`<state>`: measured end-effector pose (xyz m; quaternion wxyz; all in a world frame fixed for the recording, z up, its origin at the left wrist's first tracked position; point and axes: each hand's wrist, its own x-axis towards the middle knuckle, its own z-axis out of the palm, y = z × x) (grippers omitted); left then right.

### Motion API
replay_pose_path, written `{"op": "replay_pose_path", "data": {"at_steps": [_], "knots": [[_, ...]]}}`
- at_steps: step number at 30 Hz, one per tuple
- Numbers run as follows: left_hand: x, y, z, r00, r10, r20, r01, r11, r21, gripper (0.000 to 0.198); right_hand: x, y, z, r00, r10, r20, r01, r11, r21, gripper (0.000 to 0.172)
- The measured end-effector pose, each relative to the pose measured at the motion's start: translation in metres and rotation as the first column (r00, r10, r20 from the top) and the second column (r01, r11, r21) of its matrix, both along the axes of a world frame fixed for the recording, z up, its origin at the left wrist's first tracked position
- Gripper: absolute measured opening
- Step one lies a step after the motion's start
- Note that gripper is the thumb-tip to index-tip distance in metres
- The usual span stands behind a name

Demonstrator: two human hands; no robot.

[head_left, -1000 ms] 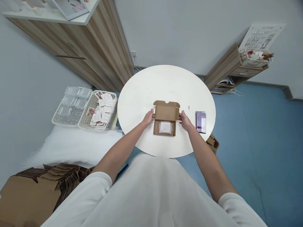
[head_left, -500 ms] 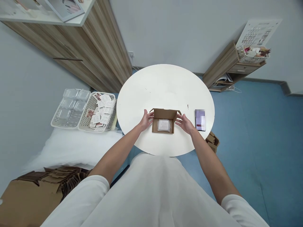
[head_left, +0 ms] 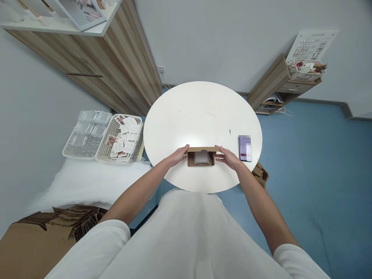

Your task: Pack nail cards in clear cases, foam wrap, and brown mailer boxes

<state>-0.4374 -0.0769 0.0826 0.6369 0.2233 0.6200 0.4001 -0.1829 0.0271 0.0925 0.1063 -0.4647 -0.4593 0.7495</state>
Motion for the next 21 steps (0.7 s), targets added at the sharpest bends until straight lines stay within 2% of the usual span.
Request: {"op": "replay_pose_path", "data": {"at_steps": [5,9,15,18,21], "knots": [[0.001,-0.002,0.004,0.998,-0.040,0.054,0.044,0.995,-0.091,0.044,-0.005,-0.003,0.005,0.999,-0.017,0.031,0.018,1.000,-0.025,0.046],[0.004,-0.006,0.006,0.996,-0.028,0.085,0.035,0.996,-0.084,0.040,-0.009,-0.006,0.007,0.996,-0.068,0.051,0.069,0.998,-0.011,0.042],[0.010,-0.005,0.007,0.997,0.072,-0.024,-0.073,0.996,-0.052,0.054,-0.015,-0.007,0.013,0.993,0.011,0.117,-0.011,1.000,0.002,0.037],[0.010,-0.004,0.008,0.987,0.034,-0.154,-0.040,0.999,-0.033,0.055,-0.018,-0.008,0.015,0.980,0.066,0.190,-0.077,0.995,0.056,0.039],[0.009,-0.007,0.005,0.953,-0.050,-0.298,0.030,0.997,-0.069,0.059,-0.018,-0.014,0.011,0.956,0.065,0.286,-0.109,0.984,0.138,0.044]]}}
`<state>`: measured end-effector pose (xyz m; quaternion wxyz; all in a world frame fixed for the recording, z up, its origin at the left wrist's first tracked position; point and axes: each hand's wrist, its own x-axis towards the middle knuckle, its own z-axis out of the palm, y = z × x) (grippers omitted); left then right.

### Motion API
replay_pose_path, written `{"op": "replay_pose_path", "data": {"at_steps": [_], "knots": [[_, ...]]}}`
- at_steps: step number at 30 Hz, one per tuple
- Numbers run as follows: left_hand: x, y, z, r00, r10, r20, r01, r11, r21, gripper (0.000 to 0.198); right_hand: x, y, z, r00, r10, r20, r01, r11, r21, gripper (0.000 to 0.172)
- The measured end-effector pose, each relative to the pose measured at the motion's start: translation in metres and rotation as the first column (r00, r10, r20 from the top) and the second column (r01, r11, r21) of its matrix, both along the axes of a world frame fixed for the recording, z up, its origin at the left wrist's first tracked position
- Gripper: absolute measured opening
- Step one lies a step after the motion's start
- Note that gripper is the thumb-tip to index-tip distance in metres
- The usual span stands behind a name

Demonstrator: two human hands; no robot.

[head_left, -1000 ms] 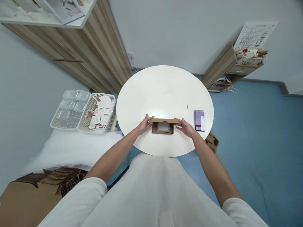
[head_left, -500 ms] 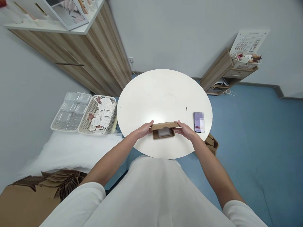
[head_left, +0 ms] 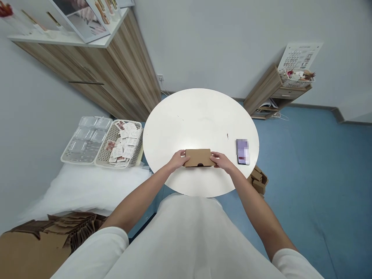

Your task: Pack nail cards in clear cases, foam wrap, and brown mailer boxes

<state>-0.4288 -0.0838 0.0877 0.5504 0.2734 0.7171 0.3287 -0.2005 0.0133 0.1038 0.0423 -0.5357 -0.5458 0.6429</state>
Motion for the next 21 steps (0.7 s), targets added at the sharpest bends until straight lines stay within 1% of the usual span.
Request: {"op": "replay_pose_path", "data": {"at_steps": [4,7,11,15,17,18,20,21], "knots": [[0.001,-0.012,-0.011,0.989,-0.068,-0.133,0.058,0.995,-0.078,0.071,0.006,-0.012,-0.017,0.993,0.011,0.119,-0.021,0.996,0.089,0.048],[0.006,-0.020,-0.020,0.963,-0.092,-0.254,0.073,0.994,-0.085,0.075,0.009,-0.021,-0.034,0.979,-0.021,0.204,-0.013,0.986,0.164,0.046],[0.012,-0.024,-0.031,0.911,-0.127,-0.393,0.101,0.991,-0.085,0.072,0.006,-0.030,-0.053,0.946,-0.072,0.317,-0.009,0.969,0.249,0.048],[0.018,-0.026,-0.040,0.848,-0.196,-0.493,0.166,0.981,-0.105,0.066,0.002,-0.037,-0.061,0.940,-0.036,0.340,-0.065,0.957,0.281,0.048],[0.021,-0.031,-0.042,0.787,-0.205,-0.582,0.201,0.977,-0.072,0.060,0.002,-0.043,-0.060,0.940,-0.043,0.339,-0.094,0.921,0.377,0.054],[0.022,-0.034,-0.042,0.747,-0.210,-0.631,0.237,0.971,-0.042,0.059,0.003,-0.046,-0.060,0.940,-0.042,0.339,-0.122,0.885,0.448,0.057],[0.024,-0.041,-0.042,0.660,-0.231,-0.715,0.346,0.938,0.016,0.056,0.007,-0.053,-0.058,0.937,0.002,0.350,-0.217,0.787,0.578,0.062],[0.025,-0.045,-0.042,0.621,-0.249,-0.743,0.404,0.914,0.032,0.054,0.008,-0.057,-0.057,0.930,0.045,0.365,-0.277,0.738,0.615,0.061]]}}
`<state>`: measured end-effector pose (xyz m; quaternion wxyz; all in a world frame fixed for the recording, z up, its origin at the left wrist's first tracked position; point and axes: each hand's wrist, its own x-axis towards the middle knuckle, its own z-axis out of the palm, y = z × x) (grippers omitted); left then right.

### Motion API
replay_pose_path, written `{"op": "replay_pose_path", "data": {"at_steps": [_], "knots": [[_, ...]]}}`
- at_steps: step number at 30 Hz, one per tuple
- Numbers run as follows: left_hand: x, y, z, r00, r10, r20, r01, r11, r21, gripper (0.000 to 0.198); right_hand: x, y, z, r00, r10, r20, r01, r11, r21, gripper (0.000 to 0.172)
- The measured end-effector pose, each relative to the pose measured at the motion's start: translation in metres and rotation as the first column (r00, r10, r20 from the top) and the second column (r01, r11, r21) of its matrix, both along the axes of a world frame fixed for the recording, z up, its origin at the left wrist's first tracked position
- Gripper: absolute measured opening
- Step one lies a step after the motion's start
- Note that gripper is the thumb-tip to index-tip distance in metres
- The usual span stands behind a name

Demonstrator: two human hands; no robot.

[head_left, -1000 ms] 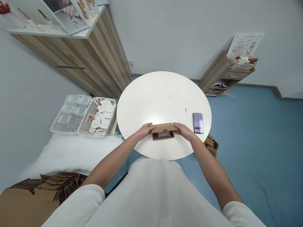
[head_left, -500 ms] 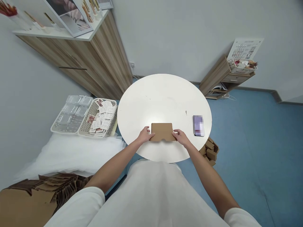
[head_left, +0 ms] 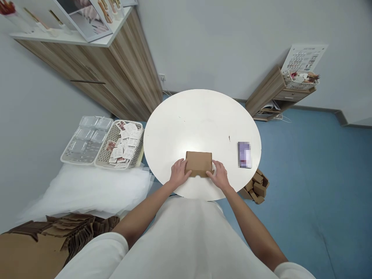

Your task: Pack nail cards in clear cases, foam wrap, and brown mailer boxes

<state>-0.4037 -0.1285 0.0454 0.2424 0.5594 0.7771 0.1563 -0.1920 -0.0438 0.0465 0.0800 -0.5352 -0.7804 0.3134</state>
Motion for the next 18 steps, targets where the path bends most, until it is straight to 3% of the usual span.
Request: {"op": "replay_pose_path", "data": {"at_steps": [3,8,14,18], "knots": [[0.001,-0.007,0.000,0.994,-0.094,-0.054,0.094,0.996,0.000,0.048,0.004,-0.008,0.001,0.988,0.137,0.066,-0.139,0.990,0.031,0.056],[-0.003,-0.003,0.000,0.995,-0.091,0.050,0.094,0.994,-0.048,0.049,0.004,-0.007,0.002,0.986,0.163,0.040,-0.159,0.983,-0.086,0.053],[-0.009,-0.004,0.009,0.969,-0.061,0.239,0.067,0.998,-0.021,0.073,0.008,-0.003,0.004,0.987,-0.008,-0.158,-0.044,0.946,-0.323,0.055],[-0.016,-0.008,0.021,0.939,-0.093,0.330,0.088,0.996,0.030,0.087,0.011,0.001,0.017,0.938,-0.113,-0.327,-0.039,0.904,-0.426,0.058]]}}
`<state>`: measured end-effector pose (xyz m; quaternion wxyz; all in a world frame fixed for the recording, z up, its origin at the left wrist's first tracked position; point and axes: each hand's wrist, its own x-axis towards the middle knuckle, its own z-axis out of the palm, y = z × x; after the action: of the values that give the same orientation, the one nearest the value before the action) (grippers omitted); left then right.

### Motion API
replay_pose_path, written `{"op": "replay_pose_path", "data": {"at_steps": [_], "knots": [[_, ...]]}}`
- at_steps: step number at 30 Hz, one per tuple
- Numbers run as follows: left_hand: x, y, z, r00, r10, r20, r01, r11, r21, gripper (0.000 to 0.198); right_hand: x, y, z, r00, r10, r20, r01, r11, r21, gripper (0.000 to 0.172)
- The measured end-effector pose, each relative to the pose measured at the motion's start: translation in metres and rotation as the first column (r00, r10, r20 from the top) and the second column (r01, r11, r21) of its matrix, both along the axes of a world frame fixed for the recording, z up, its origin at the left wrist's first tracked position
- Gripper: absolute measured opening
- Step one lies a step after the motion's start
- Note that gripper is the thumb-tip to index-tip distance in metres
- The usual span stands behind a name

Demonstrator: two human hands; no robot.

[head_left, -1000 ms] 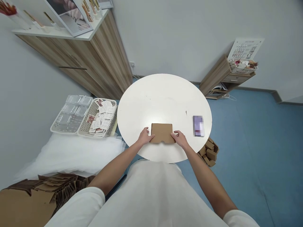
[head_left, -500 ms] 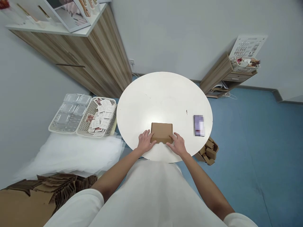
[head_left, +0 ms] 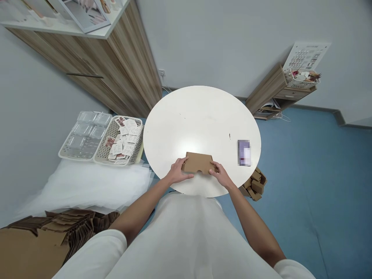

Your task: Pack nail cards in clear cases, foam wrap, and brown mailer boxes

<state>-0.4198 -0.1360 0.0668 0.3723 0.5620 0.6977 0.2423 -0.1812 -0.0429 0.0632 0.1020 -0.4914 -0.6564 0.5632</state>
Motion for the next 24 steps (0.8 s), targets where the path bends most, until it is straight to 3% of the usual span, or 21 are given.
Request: {"op": "replay_pose_path", "data": {"at_steps": [3,7,10,13,16,20,24], "knots": [[-0.005,0.002,0.007,1.000,-0.007,0.029,0.007,1.000,0.014,0.087,0.000,0.006,0.017,0.999,0.009,-0.052,-0.013,0.997,-0.074,0.055],[-0.006,0.011,0.006,0.993,0.094,0.067,-0.091,0.995,-0.045,0.061,0.001,0.012,0.029,0.998,0.049,-0.039,-0.054,0.987,-0.152,0.065],[-0.003,0.018,0.002,0.971,0.213,0.110,-0.203,0.974,-0.100,0.058,-0.002,0.013,0.024,1.000,-0.009,-0.023,0.007,0.995,-0.100,0.070],[0.000,0.024,-0.001,0.942,0.322,0.088,-0.313,0.944,-0.107,0.056,-0.009,0.015,0.016,0.995,-0.102,0.014,0.102,0.995,-0.020,0.054],[0.003,0.030,0.000,0.927,0.375,0.015,-0.375,0.927,-0.031,0.050,-0.017,0.019,0.014,0.986,-0.140,0.089,0.134,0.989,0.069,0.046],[0.003,0.036,0.005,0.934,0.350,-0.064,-0.347,0.936,0.063,0.048,-0.020,0.026,0.021,0.977,-0.105,0.183,0.072,0.981,0.179,0.045],[0.002,0.034,0.011,0.946,0.279,-0.165,-0.259,0.957,0.128,0.046,-0.016,0.032,0.030,0.978,-0.040,0.206,-0.001,0.981,0.195,0.050]]}}
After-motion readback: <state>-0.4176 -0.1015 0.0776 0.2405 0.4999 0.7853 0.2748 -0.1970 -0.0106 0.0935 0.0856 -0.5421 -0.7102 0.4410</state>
